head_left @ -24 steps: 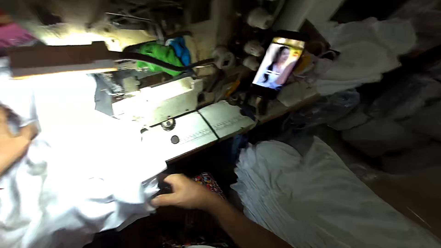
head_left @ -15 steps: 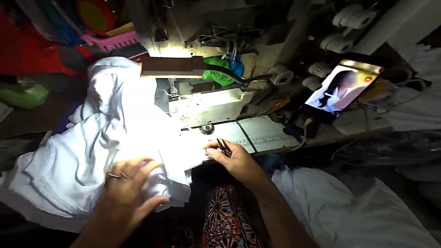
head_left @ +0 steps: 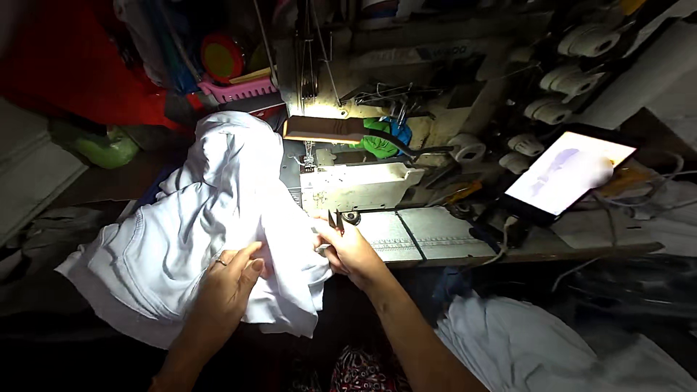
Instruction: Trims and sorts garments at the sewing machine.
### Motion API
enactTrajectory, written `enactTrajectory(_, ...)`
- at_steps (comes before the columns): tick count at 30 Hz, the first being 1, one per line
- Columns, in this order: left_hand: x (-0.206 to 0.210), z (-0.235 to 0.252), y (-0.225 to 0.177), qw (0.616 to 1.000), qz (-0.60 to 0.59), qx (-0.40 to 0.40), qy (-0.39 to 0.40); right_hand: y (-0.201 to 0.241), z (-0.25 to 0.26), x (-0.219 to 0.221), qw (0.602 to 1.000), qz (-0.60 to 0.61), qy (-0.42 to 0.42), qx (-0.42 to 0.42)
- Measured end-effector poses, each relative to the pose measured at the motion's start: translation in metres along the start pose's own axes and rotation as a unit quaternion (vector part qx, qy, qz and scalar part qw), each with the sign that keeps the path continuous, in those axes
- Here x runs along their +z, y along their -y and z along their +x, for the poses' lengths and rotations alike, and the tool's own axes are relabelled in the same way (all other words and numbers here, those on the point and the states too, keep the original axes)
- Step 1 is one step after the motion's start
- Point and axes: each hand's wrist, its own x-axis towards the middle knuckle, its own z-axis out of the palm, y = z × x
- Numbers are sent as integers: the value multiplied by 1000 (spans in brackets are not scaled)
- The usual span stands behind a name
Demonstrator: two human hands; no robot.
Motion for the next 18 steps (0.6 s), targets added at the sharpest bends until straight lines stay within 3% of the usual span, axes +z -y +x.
enactTrajectory(4, 30, 14, -12, 997, -6, -39, -65, -1, 21, 8, 994, 61, 46, 76)
enactTrajectory(6, 24, 15, -18, 988, -133, -71, -37, -4, 29, 8, 990, 73, 85, 83)
enactTrajectory(8, 6, 15, -25, 928, -347, -134, -19, -8, 34, 4, 991, 60, 109, 51)
enactTrajectory(10, -10, 14, -30, 859, -465, -211, -40, -7, 35, 1, 994, 40, 102, -2)
enactTrajectory(14, -14, 13, -41, 772, -557, -293, -88, 20, 30, 0, 996, -11, 75, -53)
enactTrajectory(16, -10, 21, -45, 734, -595, -313, -90, 27, 32, 0, 995, 24, 86, -44)
enactTrajectory(18, -10, 23, -42, 729, -610, -305, -56, 28, 37, -2, 989, 94, 115, -26)
